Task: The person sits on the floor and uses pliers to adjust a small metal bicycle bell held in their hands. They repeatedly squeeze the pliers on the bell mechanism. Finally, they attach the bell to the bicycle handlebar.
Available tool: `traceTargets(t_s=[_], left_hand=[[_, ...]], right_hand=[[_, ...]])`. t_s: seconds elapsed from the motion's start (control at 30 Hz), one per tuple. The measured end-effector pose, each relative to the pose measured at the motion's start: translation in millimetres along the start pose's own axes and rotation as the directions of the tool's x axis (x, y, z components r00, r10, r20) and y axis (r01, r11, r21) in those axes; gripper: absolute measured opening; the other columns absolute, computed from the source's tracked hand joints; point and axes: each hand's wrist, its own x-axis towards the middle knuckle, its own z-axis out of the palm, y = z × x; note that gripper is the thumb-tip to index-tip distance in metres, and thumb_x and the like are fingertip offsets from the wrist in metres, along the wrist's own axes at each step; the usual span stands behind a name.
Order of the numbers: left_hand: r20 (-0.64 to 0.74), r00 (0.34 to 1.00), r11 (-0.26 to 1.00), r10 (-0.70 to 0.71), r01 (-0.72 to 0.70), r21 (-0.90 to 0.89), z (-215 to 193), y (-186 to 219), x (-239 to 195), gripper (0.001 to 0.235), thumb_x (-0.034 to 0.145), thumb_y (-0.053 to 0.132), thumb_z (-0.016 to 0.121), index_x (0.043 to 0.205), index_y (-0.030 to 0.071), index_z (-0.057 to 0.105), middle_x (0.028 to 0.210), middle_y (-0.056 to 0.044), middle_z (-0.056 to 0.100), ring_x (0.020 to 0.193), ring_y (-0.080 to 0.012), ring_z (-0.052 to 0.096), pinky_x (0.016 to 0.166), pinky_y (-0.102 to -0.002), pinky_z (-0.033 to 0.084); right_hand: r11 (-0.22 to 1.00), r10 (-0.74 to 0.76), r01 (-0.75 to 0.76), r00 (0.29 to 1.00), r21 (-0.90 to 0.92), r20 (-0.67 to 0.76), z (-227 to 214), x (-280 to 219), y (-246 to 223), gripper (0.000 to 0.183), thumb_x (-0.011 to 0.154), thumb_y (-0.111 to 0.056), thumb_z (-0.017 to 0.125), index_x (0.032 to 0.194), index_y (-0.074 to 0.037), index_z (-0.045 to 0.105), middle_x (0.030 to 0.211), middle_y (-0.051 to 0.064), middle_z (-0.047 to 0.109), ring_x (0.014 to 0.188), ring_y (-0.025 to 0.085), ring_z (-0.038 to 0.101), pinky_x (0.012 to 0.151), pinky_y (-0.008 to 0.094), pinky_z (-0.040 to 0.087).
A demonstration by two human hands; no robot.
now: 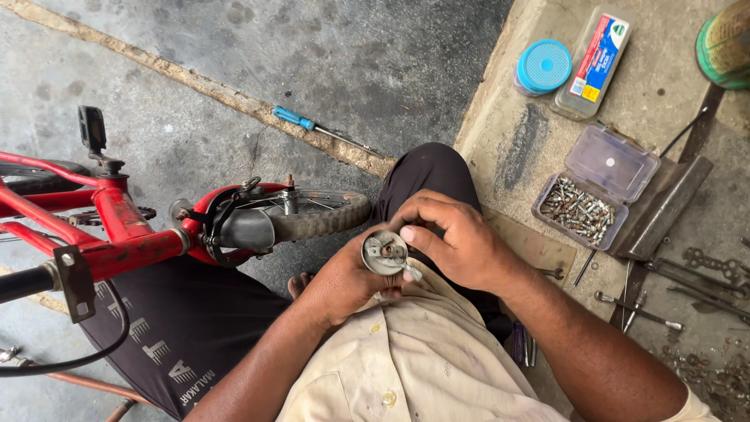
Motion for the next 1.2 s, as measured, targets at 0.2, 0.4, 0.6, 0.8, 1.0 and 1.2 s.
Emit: traceTargets(t_s=[0.2, 0.4, 0.6, 0.8, 1.0, 1.2], left_hand=[[0.079, 0.988, 0.938, 0.131, -0.149, 0.312, 0, 6, 4, 0.047, 0.081, 0.007, 0.085, 0.121, 0.005, 0.06, 0.098, 0.0, 0.067, 0.091, -0.0096, 0.065, 0.078, -0.029, 0.056], [0.298, 0.948, 0.993, 0.114, -0.115, -0.016, -1, 24, -10, 0.065, 0.081, 0.013, 0.081, 0.137, 0.005, 0.051, 0.11, -0.002, 0.064, 0.103, -0.012, 0.063, 0.092, -0.029, 0.054], [0.277, 0.961, 0.923, 0.026, -0.129, 0.362, 7, 39, -14, 0.045, 0.094, 0.011, 0.071, 0.135, 0.005, 0.052, 0.102, -0.007, 0.068, 0.095, -0.0141, 0.064, 0.085, -0.03, 0.057], [0.272, 0.929, 0.734, 0.252, -0.367, 0.572, 22, 46, -16, 0.047, 0.089, 0.007, 0.07, 0.131, 0.004, 0.051, 0.108, -0.014, 0.067, 0.101, -0.0267, 0.07, 0.089, -0.037, 0.055], [0.19, 0.906, 0.623, 0.378, -0.401, 0.672, 33, 49, -18, 0.046, 0.087, 0.007, 0.069, 0.129, 0.004, 0.05, 0.114, -0.018, 0.063, 0.11, -0.0345, 0.068, 0.09, -0.042, 0.055], [0.027, 0.958, 0.762, 0.287, -0.245, 0.6, 30, 46, -9, 0.044, 0.091, 0.009, 0.069, 0.133, 0.009, 0.054, 0.101, -0.013, 0.065, 0.089, -0.0237, 0.067, 0.076, -0.037, 0.054]], right_hand=[[0.981, -0.138, 0.133, 0.99, -0.14, -0.027, -1, -13, -9, 0.028, 0.081, -0.01, 0.077, 0.108, -0.003, 0.069, 0.113, 0.013, 0.064, 0.111, 0.025, 0.069, 0.096, 0.037, 0.056], [0.934, -0.203, 0.178, 0.978, -0.31, -0.05, 0, -28, -8, 0.025, 0.086, -0.009, 0.075, 0.109, -0.003, 0.07, 0.111, 0.012, 0.062, 0.106, 0.026, 0.066, 0.091, 0.037, 0.056], [0.928, -0.286, 0.24, 0.949, -0.285, -0.132, 6, -42, 4, 0.026, 0.085, -0.009, 0.08, 0.107, -0.004, 0.067, 0.112, 0.011, 0.062, 0.107, 0.025, 0.068, 0.092, 0.035, 0.058], [0.953, -0.275, 0.219, 0.916, -0.211, -0.292, 14, -53, 22, 0.027, 0.088, -0.011, 0.08, 0.108, -0.003, 0.065, 0.116, 0.013, 0.067, 0.11, 0.026, 0.07, 0.093, 0.036, 0.059], [0.977, -0.184, 0.133, 0.923, -0.168, -0.337, 18, -68, 30, 0.023, 0.088, -0.009, 0.079, 0.107, -0.004, 0.068, 0.114, 0.013, 0.07, 0.11, 0.026, 0.072, 0.094, 0.035, 0.059], [0.945, 0.126, -0.271, 0.819, -0.183, -0.56, -11, -95, 75, 0.018, 0.091, -0.008, 0.074, 0.108, -0.002, 0.07, 0.107, 0.012, 0.073, 0.093, 0.021, 0.073, 0.085, 0.033, 0.058]])
